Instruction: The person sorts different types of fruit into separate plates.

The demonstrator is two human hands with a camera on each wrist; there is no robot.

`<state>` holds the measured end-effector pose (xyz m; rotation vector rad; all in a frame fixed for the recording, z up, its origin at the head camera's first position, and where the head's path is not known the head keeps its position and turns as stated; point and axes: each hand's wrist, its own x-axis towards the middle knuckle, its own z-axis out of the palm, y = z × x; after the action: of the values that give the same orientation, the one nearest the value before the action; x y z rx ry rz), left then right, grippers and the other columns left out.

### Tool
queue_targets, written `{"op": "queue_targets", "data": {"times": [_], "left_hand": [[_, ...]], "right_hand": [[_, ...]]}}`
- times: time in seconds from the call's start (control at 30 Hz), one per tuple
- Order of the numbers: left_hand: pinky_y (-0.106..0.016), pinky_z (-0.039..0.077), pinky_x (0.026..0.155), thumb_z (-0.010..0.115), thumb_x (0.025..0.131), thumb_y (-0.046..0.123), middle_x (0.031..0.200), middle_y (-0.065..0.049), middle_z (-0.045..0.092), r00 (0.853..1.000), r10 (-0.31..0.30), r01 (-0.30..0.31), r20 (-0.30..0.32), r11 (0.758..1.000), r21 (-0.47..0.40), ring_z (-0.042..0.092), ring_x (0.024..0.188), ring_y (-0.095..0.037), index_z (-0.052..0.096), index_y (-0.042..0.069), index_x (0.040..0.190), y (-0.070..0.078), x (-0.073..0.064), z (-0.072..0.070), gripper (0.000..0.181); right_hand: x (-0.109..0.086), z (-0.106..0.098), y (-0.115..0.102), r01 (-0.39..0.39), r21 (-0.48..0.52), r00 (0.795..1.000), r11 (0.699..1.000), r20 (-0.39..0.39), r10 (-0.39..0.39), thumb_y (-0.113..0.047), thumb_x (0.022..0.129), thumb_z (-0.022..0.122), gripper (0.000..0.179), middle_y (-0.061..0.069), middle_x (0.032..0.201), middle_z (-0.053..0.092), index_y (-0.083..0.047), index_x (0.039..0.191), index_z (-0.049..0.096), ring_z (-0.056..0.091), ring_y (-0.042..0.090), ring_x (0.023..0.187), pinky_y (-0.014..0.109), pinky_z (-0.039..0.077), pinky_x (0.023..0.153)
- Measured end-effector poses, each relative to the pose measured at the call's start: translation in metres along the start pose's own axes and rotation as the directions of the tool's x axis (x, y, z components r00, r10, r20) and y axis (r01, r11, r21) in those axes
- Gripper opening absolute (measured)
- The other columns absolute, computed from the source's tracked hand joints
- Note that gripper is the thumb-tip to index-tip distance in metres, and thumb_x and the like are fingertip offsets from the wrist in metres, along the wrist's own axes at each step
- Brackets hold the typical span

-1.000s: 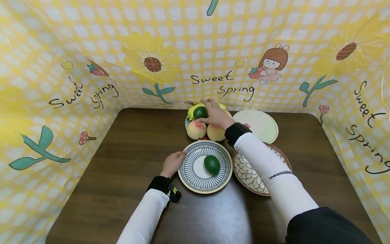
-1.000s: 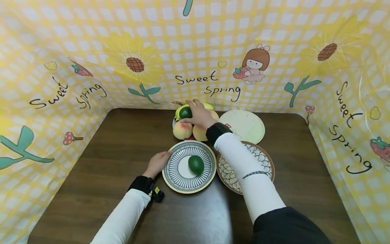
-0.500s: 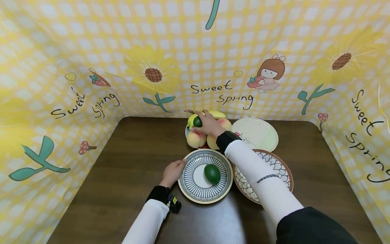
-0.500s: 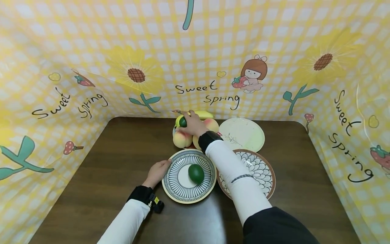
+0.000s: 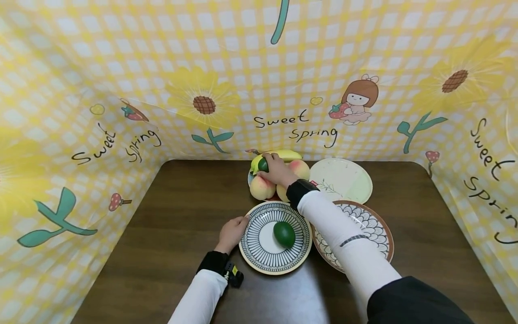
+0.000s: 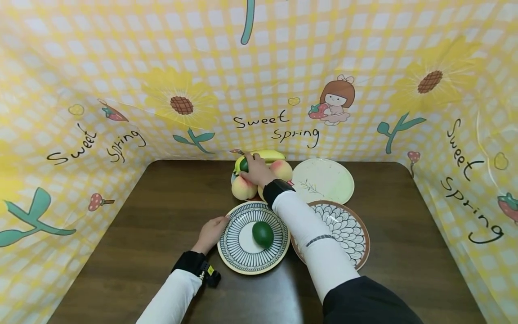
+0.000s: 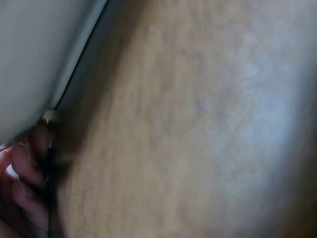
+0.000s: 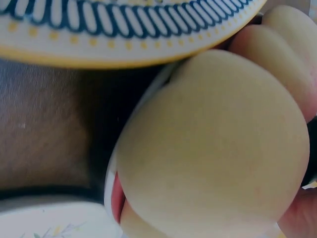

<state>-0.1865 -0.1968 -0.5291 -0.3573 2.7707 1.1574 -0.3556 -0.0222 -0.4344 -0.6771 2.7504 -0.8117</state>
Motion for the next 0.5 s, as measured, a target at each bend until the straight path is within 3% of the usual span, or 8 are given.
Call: {"op": "queue_targets", "data": {"times": [0.2,0.37,0.5], "left_hand": [[-0.05,0.05,0.101,0.043,0.106,0.042,0.117,-0.014,0.075,1.0,-0.013,0.013,-0.003,1.0,-0.002,0.068,0.114,-0.033,0.074,0.007,0.119,0.0009,-0.002,0.0002,0.048],[-0.039,0.049,0.081,0.044,0.107,0.041,0.094,-0.011,0.073,1.0,-0.003,0.003,-0.007,1.0,0.017,0.067,0.089,-0.025,0.074,0.008,0.101,-0.0006,-0.0004,0.0016,0.045],[-0.035,0.045,0.077,0.044,0.106,0.041,0.088,-0.009,0.07,1.0,0.0,0.0,-0.003,1.0,0.017,0.062,0.082,-0.02,0.073,0.009,0.098,-0.0008,0.0009,0.0003,0.044]], "right_hand": [[-0.0017,0.0025,-0.0025,0.008,0.023,1.0,1.0,-0.025,-0.008,-0.035,0.102,0.062,0.072,0.026,0.162,0.03,-0.011,0.16,0.028,0.041,0.043,0.146,0.052,0.043,0.117],[-0.0027,0.0056,0.0004,0.029,0.045,0.998,0.999,-0.055,-0.026,-0.032,0.102,0.063,0.071,0.026,0.162,0.03,-0.008,0.159,0.03,0.041,0.043,0.146,0.051,0.043,0.117],[-0.0043,0.0055,0.0022,0.054,0.074,0.993,0.996,-0.104,-0.046,-0.029,0.101,0.064,0.07,0.027,0.16,0.032,-0.006,0.158,0.032,0.043,0.043,0.144,0.05,0.044,0.116]]}}
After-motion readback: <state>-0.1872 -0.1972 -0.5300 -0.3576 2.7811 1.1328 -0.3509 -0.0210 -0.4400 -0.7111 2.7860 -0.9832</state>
